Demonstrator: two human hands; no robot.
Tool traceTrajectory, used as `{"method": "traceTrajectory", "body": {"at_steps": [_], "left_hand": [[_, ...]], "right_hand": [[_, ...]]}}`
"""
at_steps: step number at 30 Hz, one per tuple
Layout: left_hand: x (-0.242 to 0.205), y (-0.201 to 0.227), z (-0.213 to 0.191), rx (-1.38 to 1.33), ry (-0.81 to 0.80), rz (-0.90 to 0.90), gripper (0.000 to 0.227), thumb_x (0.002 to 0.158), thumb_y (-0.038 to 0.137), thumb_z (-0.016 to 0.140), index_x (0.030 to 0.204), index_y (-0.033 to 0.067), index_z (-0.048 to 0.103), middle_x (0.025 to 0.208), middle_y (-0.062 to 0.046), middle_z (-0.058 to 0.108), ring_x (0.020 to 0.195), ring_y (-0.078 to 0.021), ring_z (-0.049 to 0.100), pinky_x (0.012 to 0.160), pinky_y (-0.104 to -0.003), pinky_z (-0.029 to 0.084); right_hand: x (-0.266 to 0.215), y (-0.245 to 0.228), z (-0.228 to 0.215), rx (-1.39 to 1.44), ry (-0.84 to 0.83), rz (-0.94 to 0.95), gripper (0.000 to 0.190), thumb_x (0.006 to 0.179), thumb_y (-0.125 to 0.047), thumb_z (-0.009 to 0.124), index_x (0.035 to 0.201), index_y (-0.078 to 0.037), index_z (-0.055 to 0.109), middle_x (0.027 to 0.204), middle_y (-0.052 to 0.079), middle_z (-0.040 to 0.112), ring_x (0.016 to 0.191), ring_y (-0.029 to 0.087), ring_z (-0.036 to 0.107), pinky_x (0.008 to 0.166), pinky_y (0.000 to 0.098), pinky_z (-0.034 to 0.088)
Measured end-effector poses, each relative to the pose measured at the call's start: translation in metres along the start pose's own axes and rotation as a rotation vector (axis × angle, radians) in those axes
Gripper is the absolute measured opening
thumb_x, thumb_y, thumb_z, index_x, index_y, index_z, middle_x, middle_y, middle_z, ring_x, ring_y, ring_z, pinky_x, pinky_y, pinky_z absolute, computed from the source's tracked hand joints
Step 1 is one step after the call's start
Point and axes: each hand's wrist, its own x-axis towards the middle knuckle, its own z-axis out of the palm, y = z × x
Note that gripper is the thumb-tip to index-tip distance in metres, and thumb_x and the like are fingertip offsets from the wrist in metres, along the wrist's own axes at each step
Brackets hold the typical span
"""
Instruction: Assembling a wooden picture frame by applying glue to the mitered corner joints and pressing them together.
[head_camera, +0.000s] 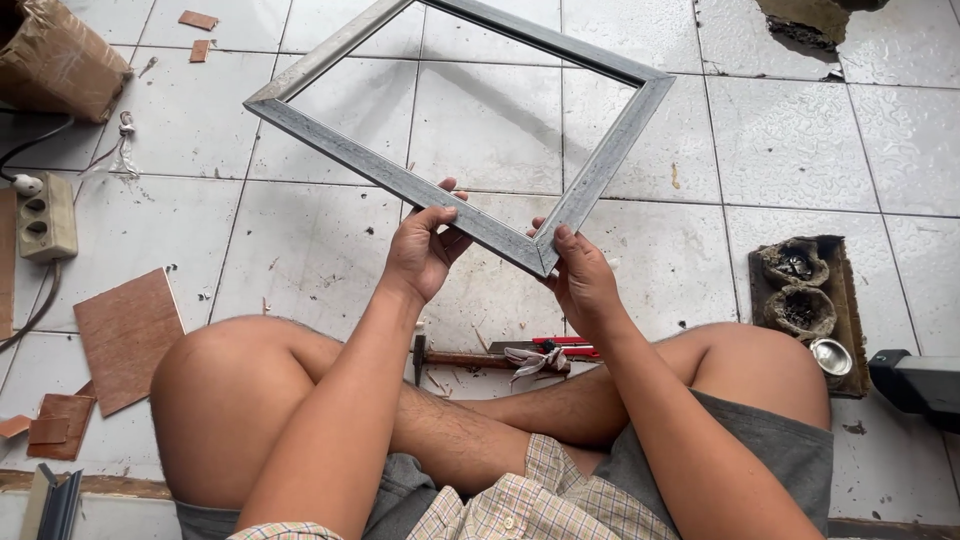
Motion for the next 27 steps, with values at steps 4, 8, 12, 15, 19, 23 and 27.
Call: {"method": "traceTrajectory", "body": {"at_steps": [4, 8, 12, 15, 19, 23, 27], "left_hand": [[0.004, -0.004, -0.001, 0.007, 0.024, 0.015, 0.045, 0.069, 0.007, 0.060, 0.112, 0.0178, 0.056, 0.098, -0.001, 0.063, 0.077, -0.0208, 0.064, 0.071, -0.036, 0.057], [0.011, -0.017, -0.005, 0.008, 0.053, 0.014, 0.037, 0.071, 0.020, 0.065, 0.107, 0.0206, 0.056, 0.101, 0.001, 0.063, 0.082, -0.0237, 0.064, 0.075, -0.041, 0.055], [-0.017, -0.011, 0.022, 0.210, 0.058, -0.105, 0.039, 0.078, 0.029, 0.059, 0.113, 0.0159, 0.052, 0.105, -0.006, 0.062, 0.088, -0.0294, 0.061, 0.080, -0.048, 0.050], [-0.016, -0.011, 0.023, 0.252, 0.099, -0.204, 0.042, 0.082, 0.033, 0.055, 0.116, 0.0086, 0.047, 0.105, -0.011, 0.060, 0.093, -0.0336, 0.061, 0.083, -0.052, 0.047], [-0.010, 0.011, 0.013, 0.259, 0.155, -0.147, 0.039, 0.084, 0.027, 0.050, 0.115, 0.0031, 0.044, 0.100, -0.013, 0.058, 0.086, -0.0363, 0.063, 0.080, -0.048, 0.051], [-0.004, 0.031, 0.009, 0.186, 0.170, -0.102, 0.046, 0.081, 0.030, 0.053, 0.117, 0.0048, 0.040, 0.100, -0.015, 0.054, 0.083, -0.0396, 0.062, 0.078, -0.049, 0.050], [-0.005, 0.054, 0.013, 0.052, 0.117, -0.069, 0.055, 0.080, 0.031, 0.051, 0.124, 0.0014, 0.034, 0.105, -0.019, 0.046, 0.090, -0.0427, 0.056, 0.082, -0.046, 0.047]], "right_hand": [[0.001, 0.002, 0.005, 0.009, 0.019, -0.004, 0.040, 0.086, -0.037, 0.051, 0.113, -0.009, 0.056, 0.093, 0.000, 0.064, 0.077, 0.008, 0.061, 0.068, 0.0255, 0.047], [0.002, 0.004, 0.009, 0.012, 0.037, 0.016, 0.038, 0.087, -0.038, 0.050, 0.112, -0.011, 0.056, 0.093, -0.002, 0.064, 0.074, 0.006, 0.059, 0.068, 0.0246, 0.042], [0.007, 0.009, 0.013, 0.016, 0.054, 0.038, 0.036, 0.087, -0.037, 0.050, 0.113, -0.011, 0.056, 0.096, -0.001, 0.064, 0.075, 0.007, 0.057, 0.069, 0.0263, 0.040], [0.011, 0.011, 0.022, -0.029, 0.063, 0.049, 0.039, 0.087, -0.041, 0.047, 0.114, -0.014, 0.054, 0.098, -0.004, 0.063, 0.078, 0.007, 0.057, 0.072, 0.0281, 0.039], [0.000, 0.021, 0.063, -0.018, 0.104, 0.134, 0.059, 0.087, -0.057, 0.019, 0.121, -0.019, 0.050, 0.105, -0.005, 0.057, 0.090, 0.012, 0.050, 0.083, 0.0351, 0.032], [0.032, 0.097, 0.081, -0.349, 0.081, 0.307, 0.037, 0.088, -0.026, 0.029, 0.111, -0.020, 0.057, 0.102, -0.002, 0.061, 0.089, 0.019, 0.054, 0.074, 0.0349, 0.039], [0.045, 0.119, 0.163, -1.057, -0.413, 0.084, 0.026, 0.088, -0.027, 0.041, 0.108, -0.024, 0.057, 0.099, -0.006, 0.059, 0.096, 0.018, 0.052, 0.078, 0.0326, 0.041]]}}
